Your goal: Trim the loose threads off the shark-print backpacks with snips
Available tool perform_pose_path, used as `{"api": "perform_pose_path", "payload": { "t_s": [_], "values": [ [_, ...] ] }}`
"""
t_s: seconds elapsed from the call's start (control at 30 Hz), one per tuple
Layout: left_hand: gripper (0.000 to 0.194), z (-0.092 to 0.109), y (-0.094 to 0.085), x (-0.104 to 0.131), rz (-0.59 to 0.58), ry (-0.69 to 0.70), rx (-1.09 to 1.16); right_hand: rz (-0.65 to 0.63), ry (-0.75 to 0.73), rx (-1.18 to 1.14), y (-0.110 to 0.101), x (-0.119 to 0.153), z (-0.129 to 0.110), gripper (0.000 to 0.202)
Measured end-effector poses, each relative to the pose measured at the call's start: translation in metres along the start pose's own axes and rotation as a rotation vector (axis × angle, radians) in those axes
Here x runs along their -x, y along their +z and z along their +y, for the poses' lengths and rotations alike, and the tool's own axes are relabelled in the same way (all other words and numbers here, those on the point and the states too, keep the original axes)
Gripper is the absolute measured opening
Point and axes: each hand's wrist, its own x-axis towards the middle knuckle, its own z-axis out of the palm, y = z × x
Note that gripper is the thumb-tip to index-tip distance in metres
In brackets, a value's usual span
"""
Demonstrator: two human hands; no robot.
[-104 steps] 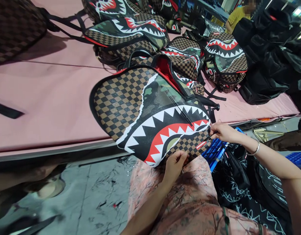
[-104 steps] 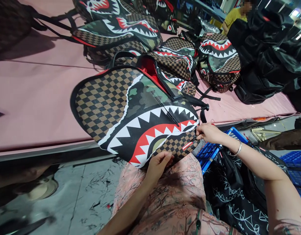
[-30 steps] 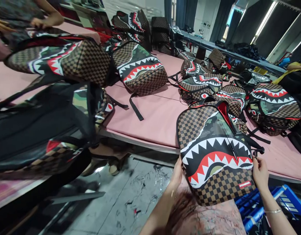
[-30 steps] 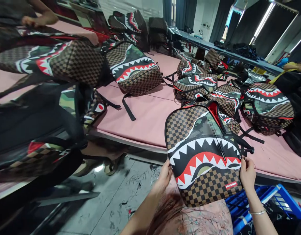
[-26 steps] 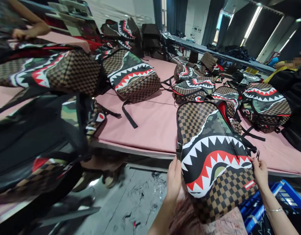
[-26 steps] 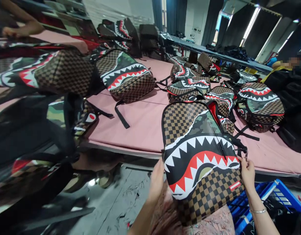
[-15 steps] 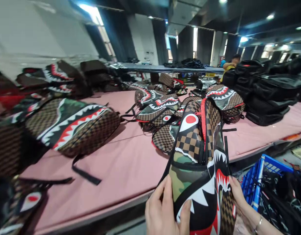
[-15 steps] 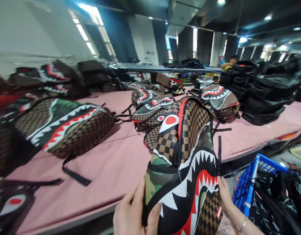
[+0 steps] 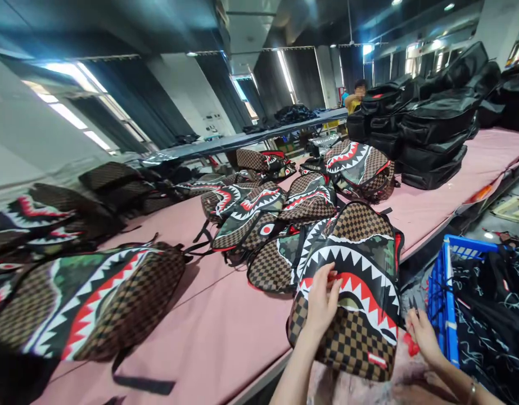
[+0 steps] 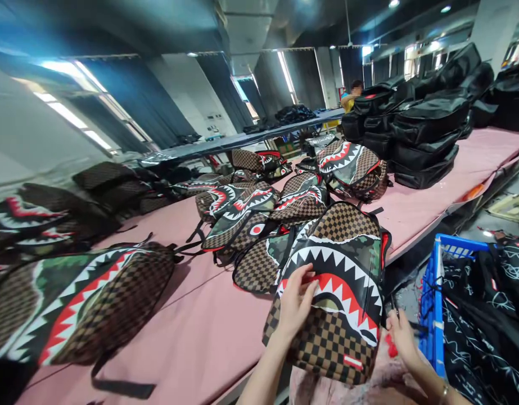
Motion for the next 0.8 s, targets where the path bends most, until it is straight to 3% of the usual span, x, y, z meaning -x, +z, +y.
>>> {"api": "perform_pose_path", "payload": {
  "t_s": [0.1, 0.2, 0.3, 0.43, 0.57, 0.8],
  "values": [
    [0.024, -0.001, -0.015, -0.022, 0.071, -0.036, -0.082, -0.008, -0.143, 0.133, -0.007, -0.011, -0.030, 0.043],
    [0.026, -0.004, -0.031, -0.056, 0.143, -0.079, -0.173, -0.059, -0.318, 0.258, -0.003, -0.019, -0.072, 0.041],
    [0.032, -0.011, -0.036, -0.091, 0.049, -0.138, -0.145, -0.152, -0.474, 0.357, 0.014, -0.025, -0.120, 0.038],
    [0.020, -0.014, -0.026, -0.125, -0.080, -0.206, -0.079, -0.260, -0.700, 0.474, 0.048, -0.029, -0.181, 0.033],
    [0.013, -0.016, -0.017, -0.136, -0.123, -0.244, -0.090, -0.303, -0.874, 0.629, 0.079, -0.029, -0.223, 0.028],
    [0.017, -0.033, -0.012, -0.125, -0.013, -0.300, 0.148, -0.363, -0.989, 0.981, 0.113, -0.022, -0.260, 0.023]
  ]
}}
